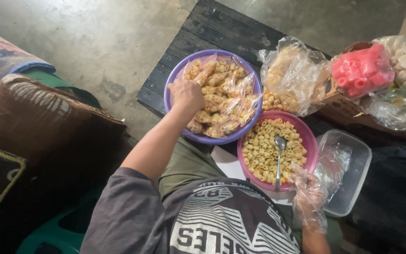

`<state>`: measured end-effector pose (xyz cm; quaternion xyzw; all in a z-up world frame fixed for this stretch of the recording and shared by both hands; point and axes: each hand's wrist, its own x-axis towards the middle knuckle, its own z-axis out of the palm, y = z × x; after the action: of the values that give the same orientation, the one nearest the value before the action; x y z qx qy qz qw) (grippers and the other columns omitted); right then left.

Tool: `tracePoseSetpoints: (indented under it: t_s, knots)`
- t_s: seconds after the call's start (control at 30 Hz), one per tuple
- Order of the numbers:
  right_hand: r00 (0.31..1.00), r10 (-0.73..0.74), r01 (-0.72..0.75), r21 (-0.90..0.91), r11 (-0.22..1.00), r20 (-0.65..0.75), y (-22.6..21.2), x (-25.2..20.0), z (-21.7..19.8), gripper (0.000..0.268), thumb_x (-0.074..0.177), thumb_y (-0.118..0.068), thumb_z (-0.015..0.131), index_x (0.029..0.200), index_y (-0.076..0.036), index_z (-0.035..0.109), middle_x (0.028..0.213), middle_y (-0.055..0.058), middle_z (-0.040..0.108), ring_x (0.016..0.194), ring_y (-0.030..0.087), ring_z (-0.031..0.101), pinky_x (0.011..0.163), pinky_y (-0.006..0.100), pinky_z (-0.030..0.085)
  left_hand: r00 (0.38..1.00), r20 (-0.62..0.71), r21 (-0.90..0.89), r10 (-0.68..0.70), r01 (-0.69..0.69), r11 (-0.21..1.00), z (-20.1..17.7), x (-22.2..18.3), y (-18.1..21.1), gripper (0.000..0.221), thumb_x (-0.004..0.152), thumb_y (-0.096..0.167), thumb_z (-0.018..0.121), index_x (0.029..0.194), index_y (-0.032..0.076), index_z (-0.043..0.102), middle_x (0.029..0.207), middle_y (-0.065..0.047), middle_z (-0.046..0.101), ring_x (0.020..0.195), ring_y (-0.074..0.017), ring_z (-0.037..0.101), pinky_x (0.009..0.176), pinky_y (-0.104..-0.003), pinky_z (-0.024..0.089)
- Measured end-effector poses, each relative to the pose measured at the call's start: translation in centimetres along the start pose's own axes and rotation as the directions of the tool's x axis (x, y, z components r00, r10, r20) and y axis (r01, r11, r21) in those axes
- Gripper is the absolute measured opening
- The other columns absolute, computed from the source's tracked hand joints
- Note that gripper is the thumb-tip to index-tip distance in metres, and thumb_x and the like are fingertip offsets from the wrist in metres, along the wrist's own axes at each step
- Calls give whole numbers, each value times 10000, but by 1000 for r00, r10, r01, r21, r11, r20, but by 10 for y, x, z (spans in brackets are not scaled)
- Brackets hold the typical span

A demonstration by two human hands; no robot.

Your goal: Scooping small snacks from a bowl into a gloved hand using a metal spoon.

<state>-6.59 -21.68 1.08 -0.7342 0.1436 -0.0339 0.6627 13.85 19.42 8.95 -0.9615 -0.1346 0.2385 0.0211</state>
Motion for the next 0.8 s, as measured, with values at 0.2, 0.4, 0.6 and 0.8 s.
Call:
tracePoseSetpoints:
  t_s: [0.2, 0.4, 0.6, 0.8]
  knots:
    - [997, 81, -81, 16, 997, -13, -18, -3, 6, 184, 989, -74, 656, 1160, -9, 640, 1122, 162, 731, 671, 149, 695, 424, 202, 522, 987, -115, 111, 112, -99, 989, 32, -3, 9, 276, 1000, 103, 400, 779, 200, 533, 716, 42, 459, 660, -144, 399, 786, -368, 377]
    - [1000, -15, 16, 77, 997, -22, 16, 5, 5, 142, 1003, -35, 625, 1131, 14, 662, 1234, 174, 707, 963, 184, 708, 874, 253, 608, 994, -94, -90, 50, -59, 994, 42, 8, 7, 295, 976, 180, 384, 945, 106, 668, 930, -118, 688, 851, -243, 607, 854, -402, 447]
    - [990, -131, 138, 168, 976, -49, 62, 14, -26, 269, 922, -64, 678, 1180, -23, 614, 1119, 215, 730, 785, 183, 731, 521, 257, 599, 884, -412, 240, 222, -130, 962, 119, 61, -11, 226, 907, 305, 585, 756, 289, 751, 729, 51, 738, 719, -197, 748, 552, -403, 517]
    - [784, 135, -110, 78, 991, -606, 76, 54, -66, 122, 917, -95, 687, 915, -216, 695, 659, 52, 677, 443, 109, 553, 440, 165, 447, 910, -403, 0, 101, -110, 994, 103, 54, -10, 315, 911, 282, 518, 930, 156, 806, 828, -131, 763, 849, -380, 752, 685, -507, 508]
